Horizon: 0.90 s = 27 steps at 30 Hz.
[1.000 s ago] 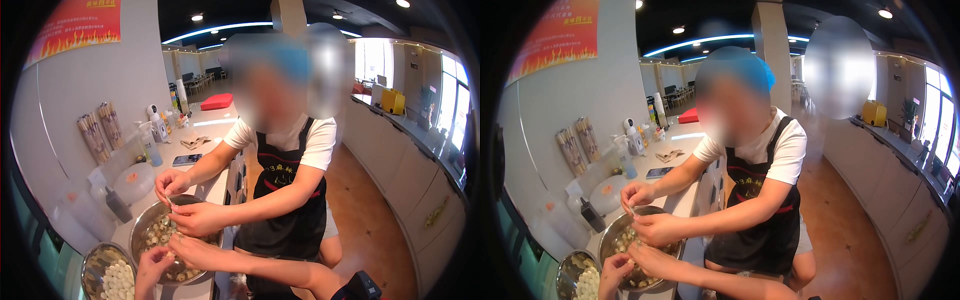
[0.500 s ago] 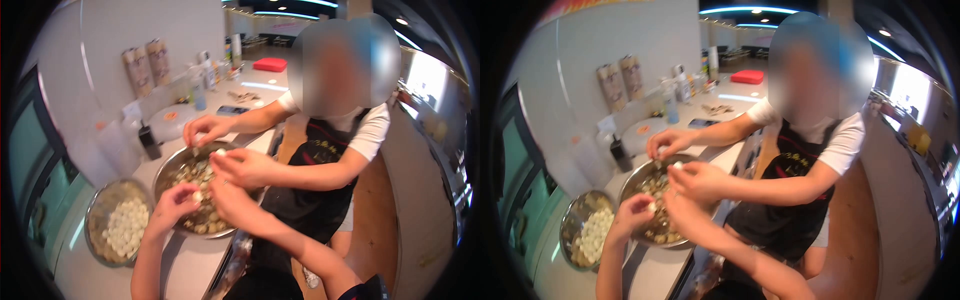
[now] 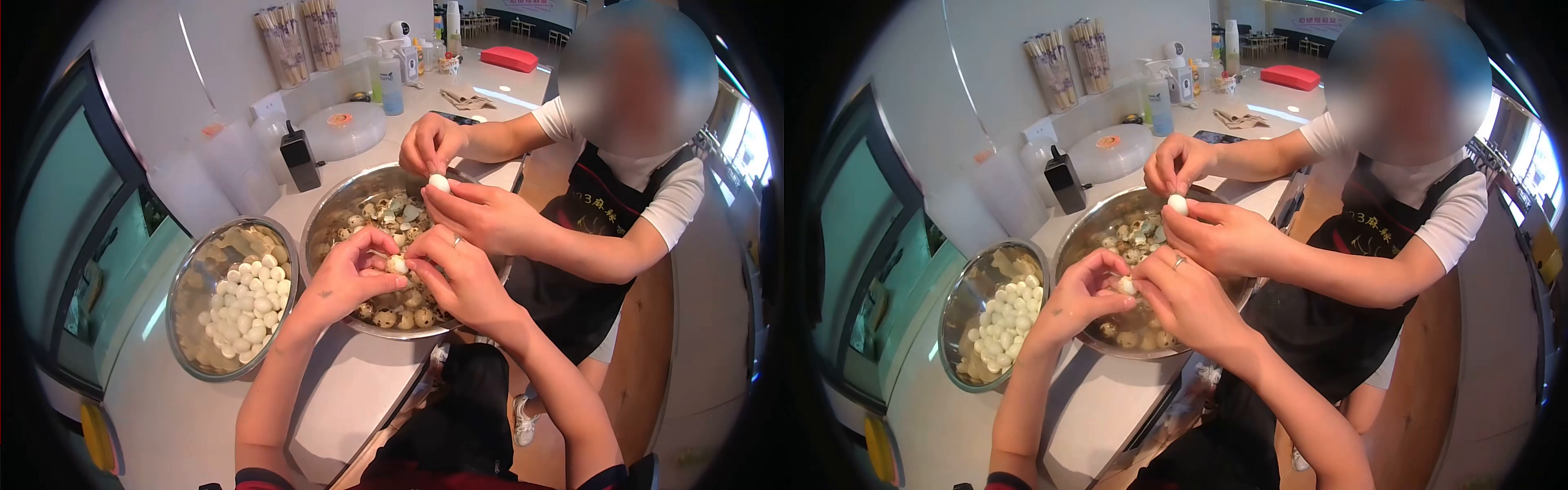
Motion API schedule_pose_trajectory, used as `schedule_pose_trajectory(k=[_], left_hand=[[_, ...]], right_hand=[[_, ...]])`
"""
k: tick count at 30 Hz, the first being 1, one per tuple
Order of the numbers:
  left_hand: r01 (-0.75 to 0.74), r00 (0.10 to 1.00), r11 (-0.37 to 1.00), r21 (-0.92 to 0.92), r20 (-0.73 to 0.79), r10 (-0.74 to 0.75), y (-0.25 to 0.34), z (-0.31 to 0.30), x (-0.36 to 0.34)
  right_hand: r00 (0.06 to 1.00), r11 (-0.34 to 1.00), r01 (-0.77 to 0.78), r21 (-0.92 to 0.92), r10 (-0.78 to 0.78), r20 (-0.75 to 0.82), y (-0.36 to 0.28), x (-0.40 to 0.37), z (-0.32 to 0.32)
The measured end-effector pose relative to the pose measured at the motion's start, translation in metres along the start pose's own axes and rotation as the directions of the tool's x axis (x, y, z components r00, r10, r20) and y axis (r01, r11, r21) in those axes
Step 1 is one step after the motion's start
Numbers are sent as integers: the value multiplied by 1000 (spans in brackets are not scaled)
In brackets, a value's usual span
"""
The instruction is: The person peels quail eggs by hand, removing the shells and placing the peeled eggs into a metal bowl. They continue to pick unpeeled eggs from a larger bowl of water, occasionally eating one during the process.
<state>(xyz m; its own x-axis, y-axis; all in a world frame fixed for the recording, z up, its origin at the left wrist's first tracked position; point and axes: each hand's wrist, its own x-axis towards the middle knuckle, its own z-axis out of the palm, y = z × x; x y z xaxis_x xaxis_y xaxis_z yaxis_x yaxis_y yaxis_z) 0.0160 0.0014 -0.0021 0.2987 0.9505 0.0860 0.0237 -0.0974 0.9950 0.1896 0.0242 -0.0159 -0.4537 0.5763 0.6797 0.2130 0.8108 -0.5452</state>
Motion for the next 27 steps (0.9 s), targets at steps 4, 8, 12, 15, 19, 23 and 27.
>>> schedule_pose_trajectory(k=[4,8,12,15,19,23,27], left_hand=[[-18,1000,999,45,6,18,-4,-2,1],[42,998,999,34,41,-44,-2,-1,-1],[49,996,999,-3,70,-49,3,-2,-3],[-20,999,996,-83,45,24,1,-3,-2],[-20,999,991,-135,26,24,1,-7,-1],[-18,1000,974,-225,12,21,0,-10,-1],[-8,999,964,-267,36,18,3,-7,-2]], right_hand=[[1000,998,14,-63,-13,15,-2,0,2],[998,992,-52,-111,54,16,-1,-3,4],[997,988,-76,-131,71,-43,2,-3,4],[995,970,-84,-227,68,-78,5,-6,5],[992,970,-126,-207,119,-48,0,-2,1],[982,968,-168,-184,148,-114,-2,-2,2],[992,1000,25,-3,-26,-126,-7,2,-3]])
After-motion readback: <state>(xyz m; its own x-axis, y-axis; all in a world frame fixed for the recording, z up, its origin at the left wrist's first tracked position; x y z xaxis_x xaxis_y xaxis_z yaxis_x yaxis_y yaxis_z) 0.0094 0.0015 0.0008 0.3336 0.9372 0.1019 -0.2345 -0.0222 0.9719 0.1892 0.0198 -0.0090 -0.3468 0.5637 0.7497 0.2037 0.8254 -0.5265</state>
